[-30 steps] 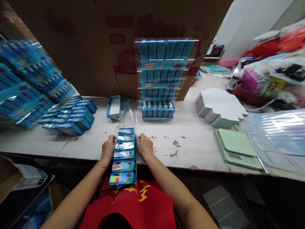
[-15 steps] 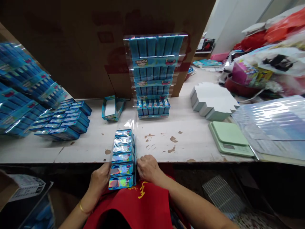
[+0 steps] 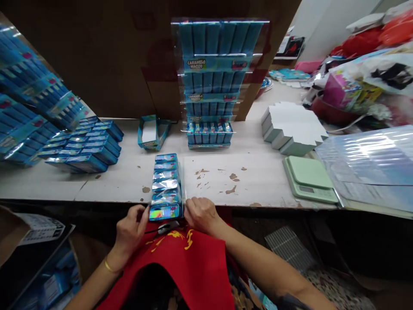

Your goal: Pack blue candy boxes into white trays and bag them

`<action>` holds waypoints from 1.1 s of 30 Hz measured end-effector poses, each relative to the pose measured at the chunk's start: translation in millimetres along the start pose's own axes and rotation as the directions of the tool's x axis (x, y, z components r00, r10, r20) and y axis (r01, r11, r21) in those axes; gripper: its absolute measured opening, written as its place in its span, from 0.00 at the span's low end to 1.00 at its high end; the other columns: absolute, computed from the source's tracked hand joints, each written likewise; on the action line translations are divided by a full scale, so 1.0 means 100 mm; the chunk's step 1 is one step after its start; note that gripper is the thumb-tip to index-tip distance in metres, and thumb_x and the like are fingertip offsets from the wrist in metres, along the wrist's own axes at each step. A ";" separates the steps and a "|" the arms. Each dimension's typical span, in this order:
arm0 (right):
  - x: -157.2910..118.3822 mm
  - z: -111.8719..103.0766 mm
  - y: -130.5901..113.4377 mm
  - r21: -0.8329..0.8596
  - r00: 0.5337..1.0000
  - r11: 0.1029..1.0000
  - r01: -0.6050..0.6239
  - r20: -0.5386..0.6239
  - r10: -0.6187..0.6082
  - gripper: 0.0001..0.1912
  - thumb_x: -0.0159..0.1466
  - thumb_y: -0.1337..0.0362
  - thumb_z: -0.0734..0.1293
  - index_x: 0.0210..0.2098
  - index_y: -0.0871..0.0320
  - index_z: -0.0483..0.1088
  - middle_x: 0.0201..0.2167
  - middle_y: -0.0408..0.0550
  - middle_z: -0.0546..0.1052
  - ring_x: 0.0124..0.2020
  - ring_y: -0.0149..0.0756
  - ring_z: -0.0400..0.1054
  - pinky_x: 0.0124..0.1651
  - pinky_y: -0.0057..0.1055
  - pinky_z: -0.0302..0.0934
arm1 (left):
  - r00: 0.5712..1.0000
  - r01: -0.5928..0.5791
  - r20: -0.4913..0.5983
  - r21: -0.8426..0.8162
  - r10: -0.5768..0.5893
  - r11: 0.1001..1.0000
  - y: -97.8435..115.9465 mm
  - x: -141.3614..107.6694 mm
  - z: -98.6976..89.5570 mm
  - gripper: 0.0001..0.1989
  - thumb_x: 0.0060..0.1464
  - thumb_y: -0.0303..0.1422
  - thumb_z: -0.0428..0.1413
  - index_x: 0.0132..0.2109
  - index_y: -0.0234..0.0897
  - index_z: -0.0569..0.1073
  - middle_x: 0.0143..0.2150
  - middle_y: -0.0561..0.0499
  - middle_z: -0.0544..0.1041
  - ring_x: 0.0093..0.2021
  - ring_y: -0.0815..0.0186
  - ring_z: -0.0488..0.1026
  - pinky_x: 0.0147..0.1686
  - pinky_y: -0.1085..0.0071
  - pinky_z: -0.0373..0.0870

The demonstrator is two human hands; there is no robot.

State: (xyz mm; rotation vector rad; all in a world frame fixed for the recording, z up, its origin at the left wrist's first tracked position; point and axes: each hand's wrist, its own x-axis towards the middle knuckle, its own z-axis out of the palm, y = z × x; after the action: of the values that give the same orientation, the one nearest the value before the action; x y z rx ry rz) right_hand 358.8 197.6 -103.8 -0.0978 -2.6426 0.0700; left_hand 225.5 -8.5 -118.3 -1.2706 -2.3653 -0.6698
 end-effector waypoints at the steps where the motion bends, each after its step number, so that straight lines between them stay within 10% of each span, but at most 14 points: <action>1: 0.07 -0.01 0.00 -0.023 0.999 1.000 0.011 -0.038 -0.012 0.10 0.60 0.67 0.58 0.23 0.59 0.63 0.18 0.43 0.64 0.21 0.30 0.55 0.28 0.32 0.42 | 0.998 -0.022 -0.052 0.027 0.023 0.999 -0.02 0.06 0.03 0.07 0.54 0.30 0.51 0.41 0.33 0.66 0.28 0.51 0.73 0.24 0.71 0.70 0.26 0.76 0.63; 8: 0.31 -0.13 0.01 0.057 0.986 0.989 0.137 -0.105 -0.131 0.13 0.61 0.69 0.58 0.21 0.59 0.63 0.18 0.43 0.65 0.23 0.29 0.56 0.30 0.30 0.46 | 0.989 -0.145 -0.034 -0.047 0.143 0.988 -0.04 0.27 -0.04 0.06 0.54 0.27 0.50 0.40 0.35 0.67 0.32 0.49 0.74 0.33 0.69 0.71 0.35 0.74 0.67; 14: 0.12 -0.08 0.00 0.232 0.982 0.957 0.176 -0.112 -0.153 0.10 0.62 0.68 0.58 0.25 0.60 0.67 0.20 0.45 0.68 0.24 0.30 0.59 0.30 0.30 0.49 | 0.977 -0.142 -0.178 -0.118 0.119 0.983 0.01 -0.01 -0.05 0.10 0.51 0.23 0.51 0.42 0.35 0.65 0.33 0.48 0.72 0.34 0.68 0.71 0.36 0.73 0.68; 19: -0.17 0.00 -0.13 0.593 0.960 0.783 0.188 0.057 -0.274 0.10 0.64 0.64 0.58 0.33 0.60 0.69 0.26 0.46 0.73 0.28 0.30 0.65 0.33 0.26 0.55 | 0.967 0.246 0.025 -0.365 -0.255 0.898 -0.06 -0.25 0.10 0.14 0.52 0.31 0.51 0.46 0.36 0.63 0.44 0.44 0.70 0.38 0.66 0.70 0.36 0.71 0.68; 23: -0.16 0.12 -0.36 0.796 0.897 0.605 0.009 0.261 -0.357 0.15 0.66 0.62 0.54 0.48 0.58 0.65 0.44 0.49 0.72 0.43 0.31 0.65 0.43 0.25 0.58 | 0.805 0.588 0.399 -0.431 -0.439 0.685 -0.11 -0.26 0.30 0.15 0.52 0.39 0.48 0.43 0.34 0.67 0.36 0.47 0.74 0.34 0.65 0.71 0.34 0.70 0.67; 33: 0.04 0.32 -0.56 0.699 0.936 0.698 -0.157 0.331 -0.120 0.14 0.66 0.66 0.51 0.38 0.59 0.67 0.35 0.49 0.73 0.38 0.32 0.67 0.42 0.26 0.59 | 0.751 0.645 0.485 -0.393 -0.448 0.655 -0.17 -0.26 0.40 0.18 0.52 0.44 0.45 0.26 0.35 0.67 0.21 0.52 0.69 0.22 0.68 0.63 0.24 0.73 0.58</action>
State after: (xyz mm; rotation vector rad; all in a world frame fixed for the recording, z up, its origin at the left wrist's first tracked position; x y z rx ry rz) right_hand 336.7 141.5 -126.3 0.1744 -2.7468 1.2340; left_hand 221.2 -11.2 -168.5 -0.8535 -3.0425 -1.5168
